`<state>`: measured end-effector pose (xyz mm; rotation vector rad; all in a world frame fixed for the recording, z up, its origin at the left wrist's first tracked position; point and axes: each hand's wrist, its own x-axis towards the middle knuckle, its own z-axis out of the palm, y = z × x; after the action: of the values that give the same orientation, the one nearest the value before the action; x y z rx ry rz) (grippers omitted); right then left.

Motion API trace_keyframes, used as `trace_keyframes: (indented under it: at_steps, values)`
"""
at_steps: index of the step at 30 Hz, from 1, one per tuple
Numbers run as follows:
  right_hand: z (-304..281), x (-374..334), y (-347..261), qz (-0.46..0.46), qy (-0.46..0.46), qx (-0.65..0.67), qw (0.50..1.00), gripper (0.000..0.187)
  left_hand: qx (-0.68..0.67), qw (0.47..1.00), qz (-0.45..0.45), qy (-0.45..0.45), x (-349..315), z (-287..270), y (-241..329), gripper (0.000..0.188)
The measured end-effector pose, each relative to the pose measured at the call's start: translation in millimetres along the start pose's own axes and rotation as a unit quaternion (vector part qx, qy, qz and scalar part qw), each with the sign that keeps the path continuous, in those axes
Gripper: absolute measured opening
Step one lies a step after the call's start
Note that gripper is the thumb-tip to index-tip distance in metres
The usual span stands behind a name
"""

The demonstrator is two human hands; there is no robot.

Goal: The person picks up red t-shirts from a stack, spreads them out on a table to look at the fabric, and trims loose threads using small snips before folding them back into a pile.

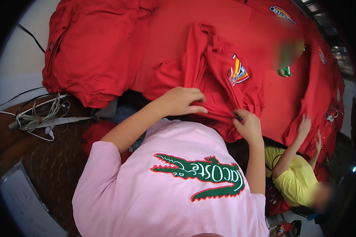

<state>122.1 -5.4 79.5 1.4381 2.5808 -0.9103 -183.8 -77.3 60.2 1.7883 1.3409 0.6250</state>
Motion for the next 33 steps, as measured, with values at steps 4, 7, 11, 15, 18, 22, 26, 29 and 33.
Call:
trace_keyframes:
  at_steps: [4,7,11,15,18,22,26,29,33]
  values:
    - [33.9,-28.7,46.2,0.062,-0.015,-0.055,0.996,0.029,-0.101,0.988,-0.017,0.116,22.8,-13.8,-75.4,0.018]
    - [33.6,-19.3,26.1,0.076,0.047,0.053,0.995,0.028,-0.109,0.96,-0.083,0.246,63.1,-38.1,-103.2,0.022]
    - [16.3,47.9,9.1,0.041,0.207,0.216,0.953,0.023,-0.328,0.904,-0.194,0.195,104.9,-45.7,-83.8,0.027]
    - [-22.9,169.2,-21.4,-0.027,0.241,0.352,0.904,0.025,-0.35,0.889,-0.288,0.07,132.1,2.4,-69.9,0.046]
    - [-13.9,248.5,-14.6,-0.055,0.239,0.226,0.943,0.035,-0.086,0.942,-0.324,0.032,140.8,44.4,-57.9,0.065]
    - [24.8,283.9,-48.3,-0.027,0.16,-0.072,0.984,0.048,-0.254,0.892,-0.349,0.137,109.9,88.5,-62.4,0.074]
    - [27.0,254.1,-54.9,0.018,0.204,0.064,0.977,0.047,-0.36,0.845,-0.359,0.166,73.1,81.2,-33.2,0.074]
    - [-25.3,187.5,-49.4,-0.028,0.178,0.499,0.848,0.027,-0.589,0.745,-0.297,0.099,36.8,71.5,-21.9,0.074]
    - [-130.6,39.3,-50.9,-0.147,0.176,0.608,0.76,0.025,-0.744,0.665,-0.049,0.055,-32.8,35.5,45.4,0.046]
